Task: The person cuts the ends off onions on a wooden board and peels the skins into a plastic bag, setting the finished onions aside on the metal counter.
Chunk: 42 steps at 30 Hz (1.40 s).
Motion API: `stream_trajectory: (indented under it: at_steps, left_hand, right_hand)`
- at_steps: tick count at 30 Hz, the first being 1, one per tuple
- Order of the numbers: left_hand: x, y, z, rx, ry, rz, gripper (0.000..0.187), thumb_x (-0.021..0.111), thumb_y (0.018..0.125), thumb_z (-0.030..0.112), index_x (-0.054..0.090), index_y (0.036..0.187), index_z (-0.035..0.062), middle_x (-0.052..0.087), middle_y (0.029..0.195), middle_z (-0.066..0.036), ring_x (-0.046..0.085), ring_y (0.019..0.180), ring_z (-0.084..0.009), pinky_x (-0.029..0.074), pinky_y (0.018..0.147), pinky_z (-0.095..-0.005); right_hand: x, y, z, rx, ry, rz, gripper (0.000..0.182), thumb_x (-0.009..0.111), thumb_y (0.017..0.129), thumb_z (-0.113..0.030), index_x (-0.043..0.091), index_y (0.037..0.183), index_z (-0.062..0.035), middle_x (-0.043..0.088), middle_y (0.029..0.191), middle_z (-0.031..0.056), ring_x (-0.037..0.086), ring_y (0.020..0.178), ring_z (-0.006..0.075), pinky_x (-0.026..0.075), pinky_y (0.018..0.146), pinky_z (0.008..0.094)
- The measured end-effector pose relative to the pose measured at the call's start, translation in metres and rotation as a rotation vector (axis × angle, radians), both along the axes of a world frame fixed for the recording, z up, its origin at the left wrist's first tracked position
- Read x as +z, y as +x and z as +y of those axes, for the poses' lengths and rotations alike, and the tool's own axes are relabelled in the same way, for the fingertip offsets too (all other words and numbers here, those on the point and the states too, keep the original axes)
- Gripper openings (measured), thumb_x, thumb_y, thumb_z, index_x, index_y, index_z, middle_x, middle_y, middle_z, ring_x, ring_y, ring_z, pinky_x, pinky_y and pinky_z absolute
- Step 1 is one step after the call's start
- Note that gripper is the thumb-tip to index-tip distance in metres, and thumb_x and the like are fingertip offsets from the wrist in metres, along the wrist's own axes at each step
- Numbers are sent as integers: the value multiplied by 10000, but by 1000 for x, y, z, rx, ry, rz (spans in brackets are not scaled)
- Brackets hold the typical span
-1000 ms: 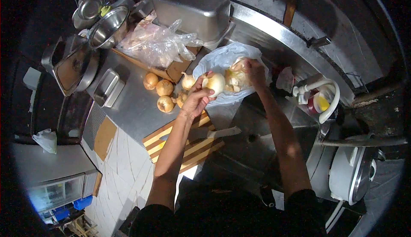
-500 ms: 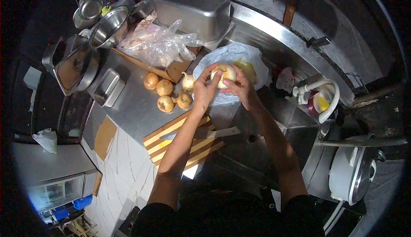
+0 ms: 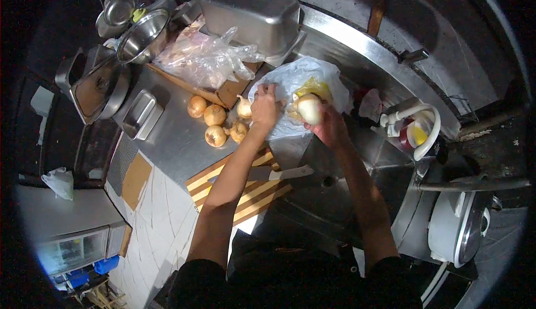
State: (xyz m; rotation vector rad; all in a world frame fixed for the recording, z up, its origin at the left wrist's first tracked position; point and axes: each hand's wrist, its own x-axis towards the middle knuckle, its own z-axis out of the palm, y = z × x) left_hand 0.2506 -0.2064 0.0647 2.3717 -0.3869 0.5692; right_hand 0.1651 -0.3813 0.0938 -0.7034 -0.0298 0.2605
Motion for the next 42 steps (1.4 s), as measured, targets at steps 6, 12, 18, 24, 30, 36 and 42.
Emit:
stream_trajectory:
  at_steps: [6,12,18,24,30,36,42]
  left_hand:
    - [-9,11,2,-203,171,467,276,691,693,131,632,952,57,621,911,-157,611,876,-332,500,716,-414]
    - [-9,5,6,-295,234,152,250,667,674,32,644,921,62,615,970,-168,594,909,-334,486,791,-397]
    - [33,-11,3,-349,-262,183,366,686,707,75,623,1067,57,584,1104,-153,578,979,-317,475,842,-374]
    - [68,-30,7,-622,-403,237,345,686,762,140,633,1103,116,585,1150,-117,634,899,-233,527,735,-344]
    - [83,-33,18,-573,-173,218,319,669,763,177,645,1072,105,630,1027,-141,652,754,-271,538,657,-339]
    - [72,-37,17,-539,196,-119,273,621,787,181,604,1001,13,634,882,-152,638,693,-294,522,580,-365]
    - [58,-37,9,-450,182,-192,143,606,798,128,577,870,9,583,745,-134,626,647,-270,503,526,-352]
  right_hand:
    - [-4,9,0,-114,55,121,422,555,856,-361,490,1125,-42,545,1040,113,517,838,221,436,695,307]
    - [-102,41,-7,-598,-1055,-333,451,500,897,-394,439,1189,-56,531,1102,119,528,1016,260,458,833,321]
    - [-7,23,7,-175,-93,128,475,364,942,-447,413,1225,-69,518,1148,119,526,1058,254,458,870,357]
    - [16,19,17,-91,-280,163,490,379,931,-451,419,1226,-62,520,1139,131,537,1048,243,483,864,383]
    - [22,10,19,-137,-406,77,625,638,794,-169,311,1303,-10,477,1167,158,544,1039,286,491,885,395]
    - [28,13,12,-93,-581,26,739,698,722,-80,273,1323,-11,457,1168,184,550,1021,303,512,856,399]
    - [38,8,17,-71,-614,65,627,652,757,-46,333,1295,-20,433,1204,150,544,1025,265,505,859,374]
